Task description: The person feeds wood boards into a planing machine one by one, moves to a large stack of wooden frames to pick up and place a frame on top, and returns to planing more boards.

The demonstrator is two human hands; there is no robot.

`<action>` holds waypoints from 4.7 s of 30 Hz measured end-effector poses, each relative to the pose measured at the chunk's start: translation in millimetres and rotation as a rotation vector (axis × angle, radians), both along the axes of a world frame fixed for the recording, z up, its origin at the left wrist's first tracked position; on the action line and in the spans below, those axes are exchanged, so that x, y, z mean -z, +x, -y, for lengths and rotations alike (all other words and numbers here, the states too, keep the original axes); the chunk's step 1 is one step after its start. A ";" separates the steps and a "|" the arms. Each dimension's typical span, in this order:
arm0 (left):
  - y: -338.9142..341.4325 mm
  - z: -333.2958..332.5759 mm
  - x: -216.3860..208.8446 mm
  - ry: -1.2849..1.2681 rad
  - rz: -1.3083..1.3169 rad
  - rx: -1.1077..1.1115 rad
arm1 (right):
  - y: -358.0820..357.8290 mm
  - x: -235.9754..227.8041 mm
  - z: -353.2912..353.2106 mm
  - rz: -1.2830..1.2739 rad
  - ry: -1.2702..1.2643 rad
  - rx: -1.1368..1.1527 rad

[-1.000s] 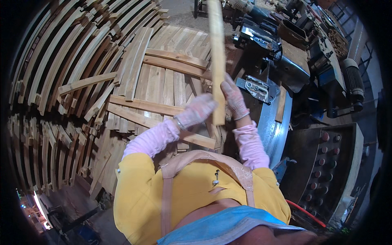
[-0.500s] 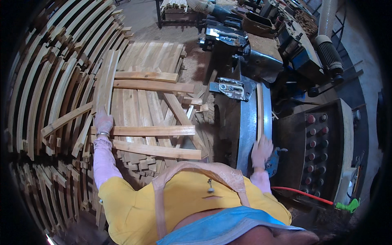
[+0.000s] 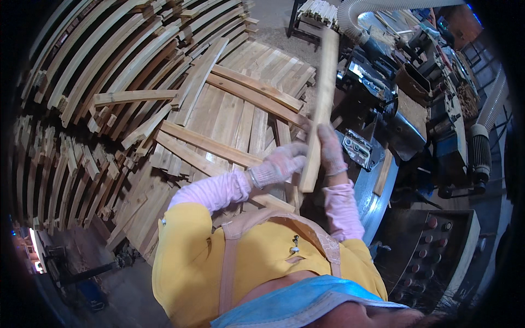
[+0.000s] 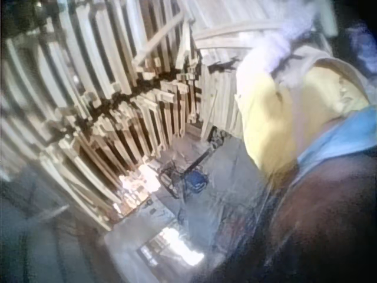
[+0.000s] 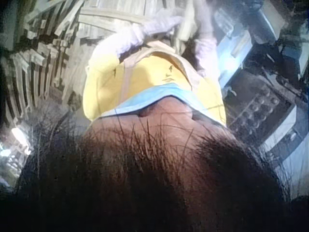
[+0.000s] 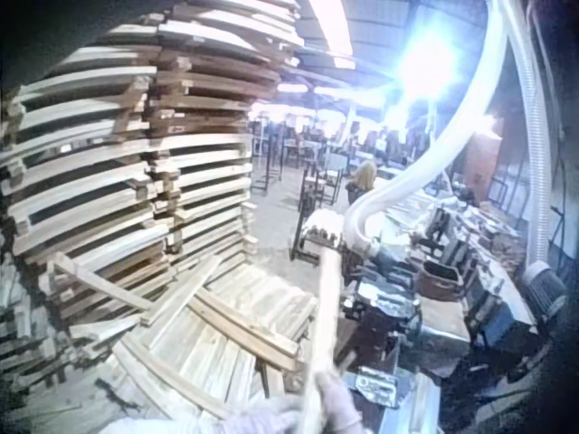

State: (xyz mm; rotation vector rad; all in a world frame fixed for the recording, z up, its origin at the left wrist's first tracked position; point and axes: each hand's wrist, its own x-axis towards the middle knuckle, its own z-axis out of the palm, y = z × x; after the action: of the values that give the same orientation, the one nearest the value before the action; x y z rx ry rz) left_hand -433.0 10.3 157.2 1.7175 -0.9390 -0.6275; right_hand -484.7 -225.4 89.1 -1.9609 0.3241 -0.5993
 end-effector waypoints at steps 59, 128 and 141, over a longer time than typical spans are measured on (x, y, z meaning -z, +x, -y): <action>-27.0 60.4 28.0 0.026 -0.131 0.135 | -62.8 -9.7 37.4 -0.117 -0.119 0.098; 112.3 70.6 63.0 0.718 1.117 0.649 | -149.5 47.3 -57.9 -0.424 -0.330 -0.138; 126.6 40.2 46.5 -0.076 1.012 0.209 | -175.6 58.5 -164.4 -0.765 -0.164 0.169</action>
State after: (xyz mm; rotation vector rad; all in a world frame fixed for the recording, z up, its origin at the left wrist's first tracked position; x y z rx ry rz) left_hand -306.4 -29.8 110.7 1.8694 -1.8169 0.2206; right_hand -660.3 -61.0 30.5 -2.2769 0.9406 0.0563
